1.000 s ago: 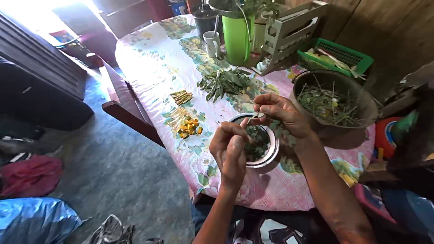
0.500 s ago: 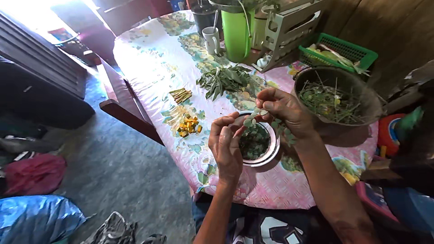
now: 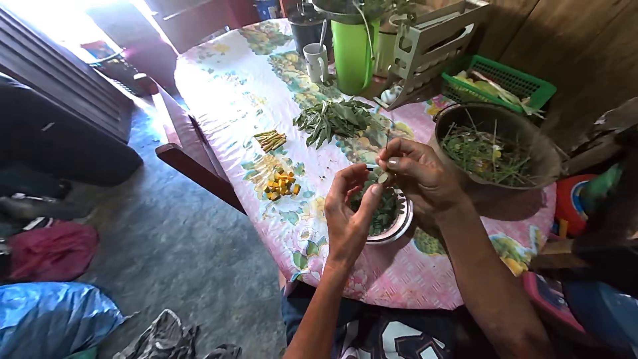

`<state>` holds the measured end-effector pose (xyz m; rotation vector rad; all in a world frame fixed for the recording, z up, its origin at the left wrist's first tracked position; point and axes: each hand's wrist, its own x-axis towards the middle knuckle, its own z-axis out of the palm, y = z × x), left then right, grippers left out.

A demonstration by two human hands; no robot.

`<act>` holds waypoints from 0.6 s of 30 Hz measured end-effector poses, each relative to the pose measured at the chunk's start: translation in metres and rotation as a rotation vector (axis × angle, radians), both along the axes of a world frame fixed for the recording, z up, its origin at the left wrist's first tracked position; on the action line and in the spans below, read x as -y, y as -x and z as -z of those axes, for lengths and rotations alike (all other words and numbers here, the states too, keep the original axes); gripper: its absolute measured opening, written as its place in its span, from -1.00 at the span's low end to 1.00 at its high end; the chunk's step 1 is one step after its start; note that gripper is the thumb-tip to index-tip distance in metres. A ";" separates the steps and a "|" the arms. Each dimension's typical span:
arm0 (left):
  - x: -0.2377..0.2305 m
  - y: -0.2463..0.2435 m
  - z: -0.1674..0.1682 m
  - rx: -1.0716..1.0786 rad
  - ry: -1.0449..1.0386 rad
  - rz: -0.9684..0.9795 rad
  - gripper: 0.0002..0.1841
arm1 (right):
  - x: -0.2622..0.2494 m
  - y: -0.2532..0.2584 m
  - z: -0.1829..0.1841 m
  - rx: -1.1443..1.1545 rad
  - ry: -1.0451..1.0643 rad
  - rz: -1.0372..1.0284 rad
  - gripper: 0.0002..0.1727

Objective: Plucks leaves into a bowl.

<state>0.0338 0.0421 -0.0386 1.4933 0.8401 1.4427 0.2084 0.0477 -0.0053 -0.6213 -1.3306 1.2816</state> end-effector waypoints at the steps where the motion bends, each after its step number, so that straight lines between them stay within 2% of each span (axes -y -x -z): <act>1: -0.001 0.000 0.000 -0.003 0.014 0.007 -0.57 | -0.001 0.000 0.000 0.007 0.006 0.003 -0.84; 6: -0.005 0.003 0.000 0.005 0.039 0.026 -0.56 | -0.002 -0.001 -0.002 0.150 0.019 0.039 -0.83; 10: -0.011 0.006 -0.003 -0.036 0.009 0.060 -0.51 | -0.004 -0.003 0.000 0.264 -0.052 0.009 -0.82; 14: -0.012 0.006 -0.004 -0.044 0.028 0.074 -0.66 | -0.002 -0.006 0.002 0.351 -0.092 0.051 -0.81; 18: -0.010 0.005 -0.002 -0.122 -0.094 -0.069 -0.64 | -0.004 -0.006 0.003 0.300 -0.143 0.065 -0.83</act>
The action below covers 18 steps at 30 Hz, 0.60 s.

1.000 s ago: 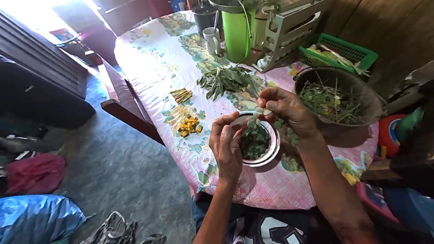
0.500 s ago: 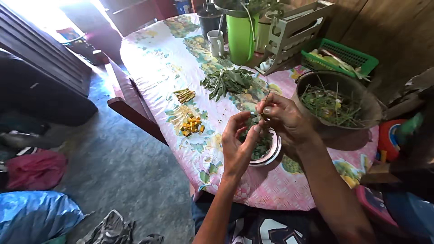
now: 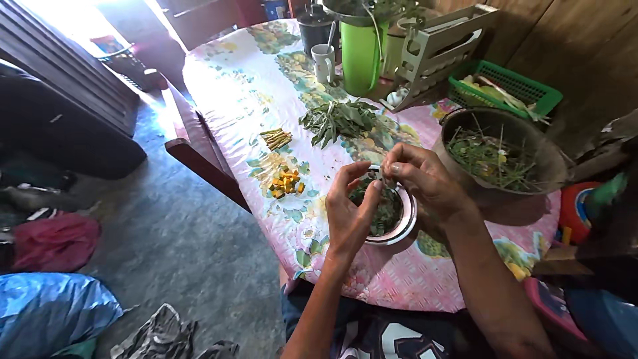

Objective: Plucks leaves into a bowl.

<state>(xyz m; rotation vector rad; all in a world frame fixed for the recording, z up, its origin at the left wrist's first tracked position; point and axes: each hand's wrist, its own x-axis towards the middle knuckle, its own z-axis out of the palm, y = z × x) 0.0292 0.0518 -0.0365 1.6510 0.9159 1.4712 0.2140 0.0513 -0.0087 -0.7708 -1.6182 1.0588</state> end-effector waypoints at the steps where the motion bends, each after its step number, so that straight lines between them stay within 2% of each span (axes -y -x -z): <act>1: 0.001 -0.001 0.001 -0.044 -0.060 -0.055 -0.63 | -0.001 0.001 0.000 -0.018 -0.024 0.003 -0.83; 4: 0.007 -0.005 -0.001 -0.118 -0.133 -0.101 -0.71 | -0.001 0.006 -0.001 -0.060 -0.043 0.053 -0.86; 7: 0.002 -0.011 -0.002 -0.085 -0.041 -0.014 -0.79 | 0.003 0.007 0.000 -0.007 -0.004 0.113 -0.86; 10: -0.004 -0.003 0.002 -0.039 0.088 0.058 -0.75 | 0.009 0.003 0.003 0.024 0.032 0.133 -0.85; 14: -0.006 0.001 0.009 0.212 0.156 0.176 -0.61 | 0.002 -0.005 -0.010 0.365 -0.011 0.174 -0.85; 16: -0.005 0.003 0.005 0.248 0.099 0.197 -0.60 | 0.001 -0.007 -0.009 0.520 -0.056 0.179 -0.85; 18: -0.005 0.008 -0.007 0.210 -0.001 0.223 -0.60 | 0.001 -0.005 -0.004 0.562 -0.157 0.176 -0.82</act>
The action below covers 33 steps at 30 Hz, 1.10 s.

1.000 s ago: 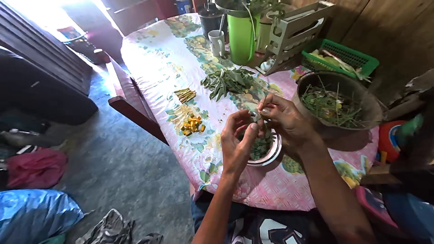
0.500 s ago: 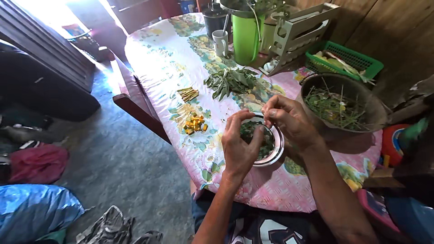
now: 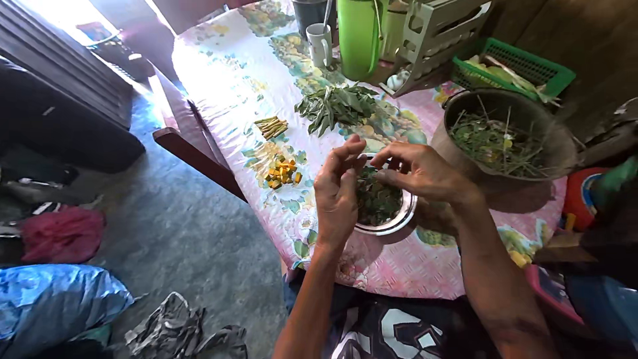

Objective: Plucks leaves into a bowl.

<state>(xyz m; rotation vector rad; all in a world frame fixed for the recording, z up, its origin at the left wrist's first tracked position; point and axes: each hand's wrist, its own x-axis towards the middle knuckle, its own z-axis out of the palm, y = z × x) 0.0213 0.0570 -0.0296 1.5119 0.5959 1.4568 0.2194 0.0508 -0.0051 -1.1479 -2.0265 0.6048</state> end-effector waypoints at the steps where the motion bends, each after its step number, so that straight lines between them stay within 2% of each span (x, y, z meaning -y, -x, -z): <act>1: -0.001 0.003 -0.008 -0.030 -0.063 0.010 -0.60 | -0.002 0.002 0.001 0.013 -0.044 -0.020 -0.78; 4: -0.009 0.010 -0.030 -0.115 -0.216 0.083 -0.61 | -0.004 0.006 0.002 -0.032 -0.141 -0.091 -0.71; 9: -0.021 0.008 -0.050 -0.209 -0.293 0.233 -0.52 | 0.007 0.008 0.001 -0.237 -0.186 -0.128 -0.82; 16: -0.033 -0.005 -0.050 -0.089 -0.221 0.382 -0.55 | 0.012 0.013 0.001 -0.285 -0.122 -0.048 -0.83; 20: -0.047 -0.006 -0.048 -0.038 -0.251 0.478 -0.60 | 0.003 0.019 0.001 -0.333 -0.075 -0.038 -0.84; 24: -0.058 0.000 -0.051 -0.054 -0.301 0.501 -0.61 | -0.009 0.008 0.001 -0.297 -0.120 -0.059 -0.90; 28: -0.044 0.025 -0.058 -0.098 -0.285 0.387 -0.62 | -0.008 -0.014 -0.009 -0.174 -0.276 0.250 -0.84; 31: -0.038 0.033 -0.059 -0.048 -0.240 0.393 -0.63 | 0.032 -0.042 -0.047 -0.024 -0.357 0.562 -0.79; 33: -0.037 0.033 -0.056 -0.016 -0.217 0.402 -0.64 | 0.047 -0.071 -0.061 0.103 -0.306 0.783 -0.73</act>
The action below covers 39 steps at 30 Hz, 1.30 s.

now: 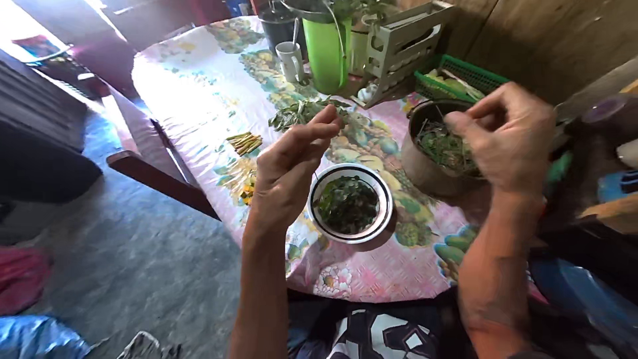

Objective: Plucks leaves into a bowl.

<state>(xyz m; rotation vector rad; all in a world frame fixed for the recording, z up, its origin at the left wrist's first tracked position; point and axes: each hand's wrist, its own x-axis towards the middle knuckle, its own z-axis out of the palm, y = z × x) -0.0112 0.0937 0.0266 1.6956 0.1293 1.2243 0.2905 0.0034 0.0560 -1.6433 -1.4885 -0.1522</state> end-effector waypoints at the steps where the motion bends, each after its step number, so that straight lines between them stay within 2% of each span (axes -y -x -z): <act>1: 0.000 -0.002 0.002 0.012 0.012 0.008 -0.64 | 0.003 -0.015 -0.003 0.037 0.086 0.091 -0.71; 4: 0.002 -0.013 0.004 0.068 0.062 0.052 -0.64 | 0.001 -0.053 -0.003 0.151 0.374 0.183 -0.45; 7: -0.008 -0.022 0.003 0.151 0.128 0.165 -0.68 | 0.004 -0.057 -0.002 0.264 0.307 0.257 -0.56; 9: -0.017 -0.024 0.002 0.189 0.154 0.244 -0.67 | 0.008 -0.052 0.000 0.278 0.323 0.220 -0.62; 11: -0.019 -0.024 -0.001 0.195 0.151 0.281 -0.65 | 0.015 -0.031 0.003 0.267 0.285 0.193 -0.50; 12: -0.020 -0.024 -0.002 0.197 0.144 0.284 -0.65 | 0.016 -0.014 0.004 0.273 0.212 0.155 -0.52; 14: -0.019 -0.024 -0.003 0.193 0.125 0.287 -0.65 | 0.008 0.031 0.009 0.234 0.103 -0.087 -0.59; 18: -0.013 -0.025 -0.007 0.135 0.066 0.246 -0.62 | -0.035 0.094 0.041 -0.196 0.102 -0.794 -0.75; 20: -0.011 -0.021 -0.007 0.102 0.048 0.211 -0.62 | -0.048 0.107 0.053 -0.378 0.108 -0.929 -0.76; 25: -0.007 -0.016 0.001 0.095 0.071 0.179 -0.59 | -0.050 0.111 0.059 -0.418 0.109 -0.918 -0.82; 27: -0.009 -0.019 0.002 0.097 0.106 0.196 -0.63 | -0.049 0.112 0.060 -0.429 0.111 -0.914 -0.78; 33: -0.027 -0.026 0.008 0.115 0.098 0.261 -0.64 | -0.049 0.114 0.062 -0.425 0.078 -0.926 -0.83; 36: -0.017 -0.015 0.006 -0.044 0.125 0.067 -0.45 | -0.046 0.108 0.058 -0.429 0.120 -0.906 -0.87; 39: 0.006 0.004 0.017 -0.258 0.110 -0.216 -0.47 | -0.043 0.097 0.059 -0.475 0.174 -0.890 -0.87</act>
